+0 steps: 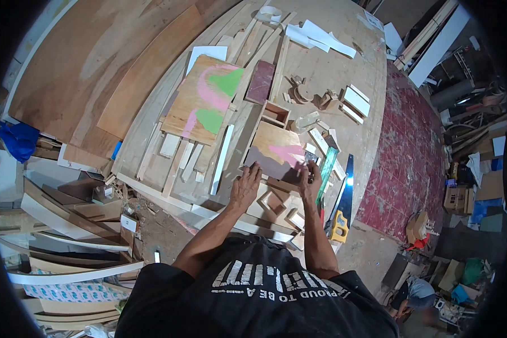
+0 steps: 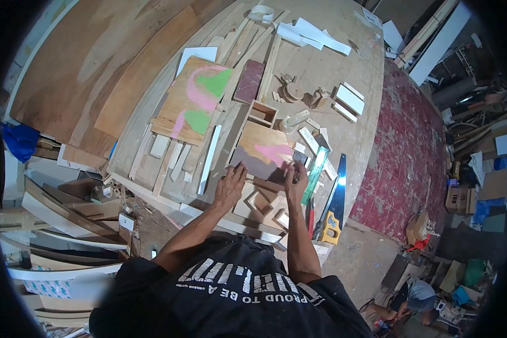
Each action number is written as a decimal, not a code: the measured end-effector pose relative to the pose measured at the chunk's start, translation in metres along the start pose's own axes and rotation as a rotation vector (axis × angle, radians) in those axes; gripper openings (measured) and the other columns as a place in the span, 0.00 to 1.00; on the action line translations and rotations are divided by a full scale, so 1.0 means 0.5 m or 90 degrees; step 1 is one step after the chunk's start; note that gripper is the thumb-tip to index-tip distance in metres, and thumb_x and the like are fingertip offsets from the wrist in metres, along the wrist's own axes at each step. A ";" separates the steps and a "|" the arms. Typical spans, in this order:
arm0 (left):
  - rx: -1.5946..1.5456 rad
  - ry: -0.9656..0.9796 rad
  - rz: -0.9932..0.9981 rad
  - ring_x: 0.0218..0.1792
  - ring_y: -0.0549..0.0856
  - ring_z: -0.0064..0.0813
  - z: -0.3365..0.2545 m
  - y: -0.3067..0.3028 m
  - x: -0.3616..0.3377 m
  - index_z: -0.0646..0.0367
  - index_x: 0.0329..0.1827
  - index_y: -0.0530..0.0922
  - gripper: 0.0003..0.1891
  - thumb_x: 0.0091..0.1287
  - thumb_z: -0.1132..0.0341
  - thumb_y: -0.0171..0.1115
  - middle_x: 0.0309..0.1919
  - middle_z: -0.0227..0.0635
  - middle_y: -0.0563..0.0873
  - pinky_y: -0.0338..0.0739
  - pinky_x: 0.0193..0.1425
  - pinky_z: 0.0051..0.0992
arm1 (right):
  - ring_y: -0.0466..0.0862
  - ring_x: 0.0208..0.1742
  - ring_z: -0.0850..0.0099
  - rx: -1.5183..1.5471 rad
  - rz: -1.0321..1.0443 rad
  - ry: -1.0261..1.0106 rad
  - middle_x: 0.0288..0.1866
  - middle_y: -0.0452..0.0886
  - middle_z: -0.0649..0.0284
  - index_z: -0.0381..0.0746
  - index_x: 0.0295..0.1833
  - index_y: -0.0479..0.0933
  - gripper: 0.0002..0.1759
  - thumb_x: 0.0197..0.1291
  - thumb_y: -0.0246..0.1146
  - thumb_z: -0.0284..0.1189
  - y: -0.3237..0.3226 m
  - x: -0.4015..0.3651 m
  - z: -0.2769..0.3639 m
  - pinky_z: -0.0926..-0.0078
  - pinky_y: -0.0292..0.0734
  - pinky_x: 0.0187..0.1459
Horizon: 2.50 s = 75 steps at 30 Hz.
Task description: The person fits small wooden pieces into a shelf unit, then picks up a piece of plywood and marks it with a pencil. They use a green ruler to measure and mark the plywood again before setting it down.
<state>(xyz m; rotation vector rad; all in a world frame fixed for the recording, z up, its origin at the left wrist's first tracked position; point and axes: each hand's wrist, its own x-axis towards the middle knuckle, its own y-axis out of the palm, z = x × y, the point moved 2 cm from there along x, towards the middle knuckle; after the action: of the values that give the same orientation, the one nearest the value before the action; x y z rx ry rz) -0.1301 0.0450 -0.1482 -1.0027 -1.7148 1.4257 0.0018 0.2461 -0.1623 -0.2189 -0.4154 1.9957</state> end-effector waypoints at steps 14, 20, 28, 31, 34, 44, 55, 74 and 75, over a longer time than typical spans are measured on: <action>-0.241 -0.033 -0.136 0.66 0.71 0.48 0.010 -0.034 -0.032 0.67 0.65 0.73 0.25 0.62 0.76 0.58 0.61 0.47 0.75 0.71 0.67 0.45 | 0.76 0.37 0.77 0.092 0.208 0.122 0.37 0.80 0.66 0.30 0.55 0.80 0.16 0.64 0.66 0.26 -0.044 0.024 -0.105 0.79 0.73 0.42; -0.716 -0.325 -0.180 0.51 0.82 0.39 0.068 -0.009 -0.073 0.60 0.75 0.65 0.34 0.67 0.65 0.67 0.55 0.47 0.81 0.79 0.55 0.35 | 0.82 0.45 0.73 0.145 0.146 0.169 0.45 0.85 0.59 0.28 0.58 0.79 0.19 0.65 0.64 0.27 -0.084 -0.065 -0.086 0.76 0.78 0.49; -0.976 -0.349 -0.316 0.59 0.80 0.31 0.024 -0.045 -0.103 0.63 0.71 0.69 0.27 0.69 0.79 0.61 0.60 0.39 0.81 0.75 0.65 0.29 | 0.84 0.48 0.69 0.051 0.183 0.069 0.46 0.86 0.52 0.31 0.58 0.79 0.20 0.70 0.60 0.34 -0.098 -0.309 0.005 0.71 0.78 0.52; -0.984 -0.352 -0.332 0.57 0.82 0.30 0.096 -0.090 -0.151 0.55 0.70 0.70 0.25 0.71 0.78 0.60 0.60 0.38 0.81 0.82 0.57 0.31 | 0.88 0.37 0.57 0.101 0.222 0.166 0.37 0.88 0.52 0.31 0.51 0.82 0.17 0.68 0.59 0.34 -0.128 -0.368 0.003 0.60 0.80 0.44; -1.038 -0.381 -0.359 0.57 0.82 0.32 0.155 -0.140 -0.213 0.54 0.70 0.70 0.24 0.71 0.77 0.60 0.60 0.38 0.81 0.82 0.57 0.32 | 0.87 0.34 0.49 -0.194 0.237 0.059 0.33 0.87 0.48 0.32 0.44 0.84 0.15 0.66 0.60 0.34 -0.158 -0.370 -0.014 0.54 0.81 0.42; -0.850 -0.462 -0.460 0.64 0.74 0.33 0.211 -0.189 -0.409 0.55 0.69 0.71 0.22 0.72 0.72 0.61 0.64 0.36 0.75 0.71 0.68 0.38 | 0.88 0.39 0.49 -0.347 0.120 0.076 0.35 0.87 0.44 0.36 0.37 0.85 0.17 0.55 0.70 0.41 -0.118 -0.086 -0.057 0.52 0.83 0.42; -0.907 -0.527 -0.442 0.62 0.77 0.30 0.097 -0.247 -0.429 0.59 0.67 0.73 0.19 0.74 0.76 0.53 0.61 0.36 0.79 0.72 0.67 0.31 | 0.78 0.62 0.49 -0.618 -0.009 0.152 0.60 0.78 0.51 0.39 0.66 0.69 0.42 0.47 0.75 0.45 -0.134 0.026 -0.158 0.41 0.71 0.60; -1.095 -0.136 -0.180 0.53 0.84 0.25 -0.037 -0.178 -0.053 0.61 0.64 0.76 0.15 0.79 0.70 0.49 0.52 0.37 0.85 0.79 0.59 0.26 | 0.82 0.50 0.48 -0.102 0.165 -0.264 0.52 0.74 0.42 0.28 0.65 0.70 0.33 0.55 0.69 0.30 -0.241 -0.400 0.278 0.57 0.82 0.48; -1.142 -0.182 -0.139 0.53 0.84 0.24 -0.059 -0.197 -0.049 0.62 0.63 0.77 0.15 0.78 0.66 0.53 0.53 0.36 0.85 0.77 0.61 0.26 | 0.82 0.50 0.48 -0.107 0.149 -0.259 0.52 0.74 0.42 0.28 0.65 0.70 0.33 0.55 0.69 0.30 -0.234 -0.414 0.276 0.57 0.82 0.48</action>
<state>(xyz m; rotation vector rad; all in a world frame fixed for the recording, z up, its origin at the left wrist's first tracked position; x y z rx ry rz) -0.1060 0.0267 -0.0471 -1.2608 -3.0915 -0.5539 0.1452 0.0812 0.0039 0.0413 -0.8513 2.2402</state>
